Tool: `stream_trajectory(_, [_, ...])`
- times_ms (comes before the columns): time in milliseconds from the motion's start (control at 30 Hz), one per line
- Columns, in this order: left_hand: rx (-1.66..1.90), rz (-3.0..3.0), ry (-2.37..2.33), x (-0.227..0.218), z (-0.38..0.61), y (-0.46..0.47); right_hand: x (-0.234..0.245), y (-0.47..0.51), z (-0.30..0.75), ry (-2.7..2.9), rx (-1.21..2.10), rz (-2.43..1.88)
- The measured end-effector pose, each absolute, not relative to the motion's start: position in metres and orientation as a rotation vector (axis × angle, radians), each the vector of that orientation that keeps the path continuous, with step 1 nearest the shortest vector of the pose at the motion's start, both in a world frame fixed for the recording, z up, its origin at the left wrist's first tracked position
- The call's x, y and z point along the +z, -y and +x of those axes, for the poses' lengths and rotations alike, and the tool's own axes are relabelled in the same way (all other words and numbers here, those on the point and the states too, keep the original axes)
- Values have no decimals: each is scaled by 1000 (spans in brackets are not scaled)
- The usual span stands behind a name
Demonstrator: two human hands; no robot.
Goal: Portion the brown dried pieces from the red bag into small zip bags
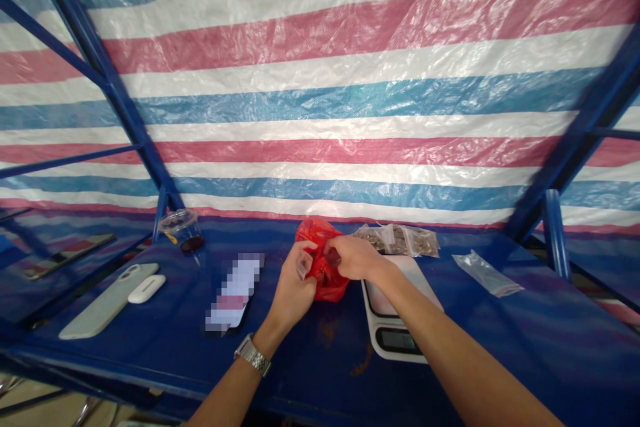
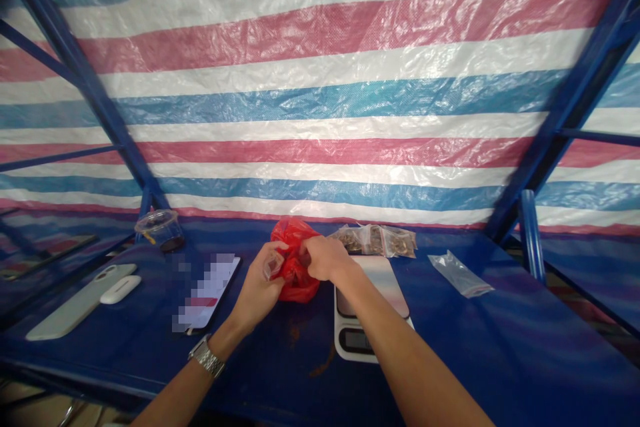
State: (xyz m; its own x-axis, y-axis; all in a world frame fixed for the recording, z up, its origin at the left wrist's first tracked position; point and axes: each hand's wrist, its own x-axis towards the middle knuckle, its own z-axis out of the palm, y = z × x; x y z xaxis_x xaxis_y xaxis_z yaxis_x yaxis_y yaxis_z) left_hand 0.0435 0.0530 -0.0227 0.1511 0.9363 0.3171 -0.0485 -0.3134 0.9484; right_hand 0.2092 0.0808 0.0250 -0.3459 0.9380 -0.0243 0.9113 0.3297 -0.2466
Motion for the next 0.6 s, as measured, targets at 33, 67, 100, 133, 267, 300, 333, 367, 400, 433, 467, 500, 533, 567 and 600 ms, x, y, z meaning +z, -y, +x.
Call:
stream_trajectory(33, [1335, 1477, -907, -22, 43, -53, 24, -81, 210, 2459, 334, -1704])
stream_trajectory(67, [1341, 1464, -909, -21, 43, -52, 24, -82, 211, 2459, 333, -1693])
stream_trajectory(100, [1349, 1454, -910, -21, 42, -52, 24, -82, 212, 2462, 332, -1685])
stream_trajectory(133, [1358, 1449, -909, -20, 42, -52, 24, -83, 213, 2471, 338, -1676])
stream_trajectory(267, [1394, 1440, -899, -20, 42, -53, 23, -83, 212, 2525, 344, -1624])
stream_trajectory(300, [1400, 1442, -904, -20, 42, -53, 23, -83, 212, 2543, 346, -1602])
stream_trajectory(333, [1406, 1444, -912, -20, 42, -54, 23, -84, 212, 2560, 342, -1583])
stream_trajectory(367, [1413, 1446, -921, -20, 42, -54, 23, -84, 211, 2572, 328, -1565])
stream_trajectory(400, [1420, 1449, -928, -20, 42, -54, 22, -84, 211, 2585, 317, -1543])
stream_trajectory(433, [1429, 1453, -935, -20, 42, -54, 21, -85, 211, 2602, 322, -1508])
stream_trajectory(467, [1439, 1459, -944, -20, 42, -55, 20, -86, 211, 2618, 350, -1464])
stream_trajectory(500, [1447, 1470, -954, -19, 41, -55, 19, -87, 212, 2626, 399, -1418])
stream_trajectory(533, [1448, 1486, -964, -19, 41, -55, 17, -88, 212, 2624, 467, -1375])
stream_trajectory(567, [1445, 1507, -976, -19, 40, -54, 15, -90, 213, 2611, 547, -1337])
stream_trajectory(600, [1439, 1531, -990, -19, 39, -54, 13, -91, 214, 2581, 632, -1306])
